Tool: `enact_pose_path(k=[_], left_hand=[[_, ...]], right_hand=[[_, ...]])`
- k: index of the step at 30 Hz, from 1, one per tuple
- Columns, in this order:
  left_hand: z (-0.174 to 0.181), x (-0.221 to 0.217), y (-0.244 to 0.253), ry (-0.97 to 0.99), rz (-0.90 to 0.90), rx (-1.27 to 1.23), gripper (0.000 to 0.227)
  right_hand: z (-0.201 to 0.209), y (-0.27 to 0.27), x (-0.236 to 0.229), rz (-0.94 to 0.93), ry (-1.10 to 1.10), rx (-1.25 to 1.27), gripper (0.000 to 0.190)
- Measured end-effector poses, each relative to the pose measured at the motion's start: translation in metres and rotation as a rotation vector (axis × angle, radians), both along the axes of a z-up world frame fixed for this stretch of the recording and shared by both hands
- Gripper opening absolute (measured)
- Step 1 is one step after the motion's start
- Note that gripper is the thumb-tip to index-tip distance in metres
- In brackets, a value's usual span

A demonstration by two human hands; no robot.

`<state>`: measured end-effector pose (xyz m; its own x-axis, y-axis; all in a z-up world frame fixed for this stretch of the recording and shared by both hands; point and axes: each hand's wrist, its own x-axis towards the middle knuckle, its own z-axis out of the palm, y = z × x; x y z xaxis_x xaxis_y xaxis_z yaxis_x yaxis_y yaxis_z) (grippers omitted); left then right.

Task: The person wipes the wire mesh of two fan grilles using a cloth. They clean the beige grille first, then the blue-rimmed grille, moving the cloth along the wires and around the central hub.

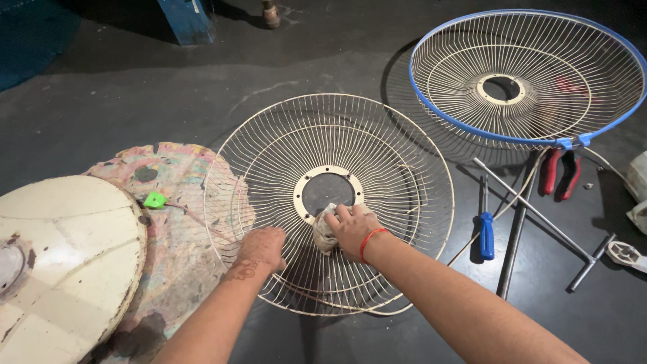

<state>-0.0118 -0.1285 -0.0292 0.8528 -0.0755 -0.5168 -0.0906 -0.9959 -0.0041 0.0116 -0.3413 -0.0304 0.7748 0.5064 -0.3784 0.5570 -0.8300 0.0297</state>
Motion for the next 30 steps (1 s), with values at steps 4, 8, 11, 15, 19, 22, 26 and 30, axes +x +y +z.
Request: enact_pose_path(k=[4, 8, 11, 15, 19, 22, 26, 30], left_hand=[[-0.010, 0.002, 0.003, -0.017, -0.034, 0.004, 0.050], [-0.024, 0.004, 0.018, -0.108, -0.008, -0.066, 0.040], [-0.030, 0.003, 0.021, -0.153, -0.040, -0.079, 0.038], [-0.029, 0.001, 0.015, -0.115, -0.044, -0.039, 0.039], [-0.024, -0.002, 0.011, -0.110, -0.059, -0.031, 0.039], [-0.021, -0.004, 0.012, -0.129, -0.083, -0.035, 0.045], [-0.017, -0.005, 0.011, -0.136, -0.121, -0.054, 0.041], [-0.012, -0.006, 0.005, -0.109, -0.128, -0.035, 0.036]], right_hand=[[0.001, 0.000, -0.001, 0.009, -0.011, -0.008, 0.084], [0.000, -0.001, -0.001, 0.014, -0.011, -0.019, 0.082], [0.000, -0.001, 0.000, 0.003, -0.008, 0.004, 0.079], [0.001, 0.000, -0.001, -0.003, -0.013, 0.028, 0.079], [0.001, -0.001, -0.001, -0.008, 0.000, 0.012, 0.078], [0.001, 0.000, -0.001, -0.011, -0.001, 0.021, 0.076], [0.000, -0.004, -0.001, 0.019, -0.017, 0.025, 0.078], [0.000, -0.010, -0.001, 0.057, -0.032, 0.059, 0.079]])
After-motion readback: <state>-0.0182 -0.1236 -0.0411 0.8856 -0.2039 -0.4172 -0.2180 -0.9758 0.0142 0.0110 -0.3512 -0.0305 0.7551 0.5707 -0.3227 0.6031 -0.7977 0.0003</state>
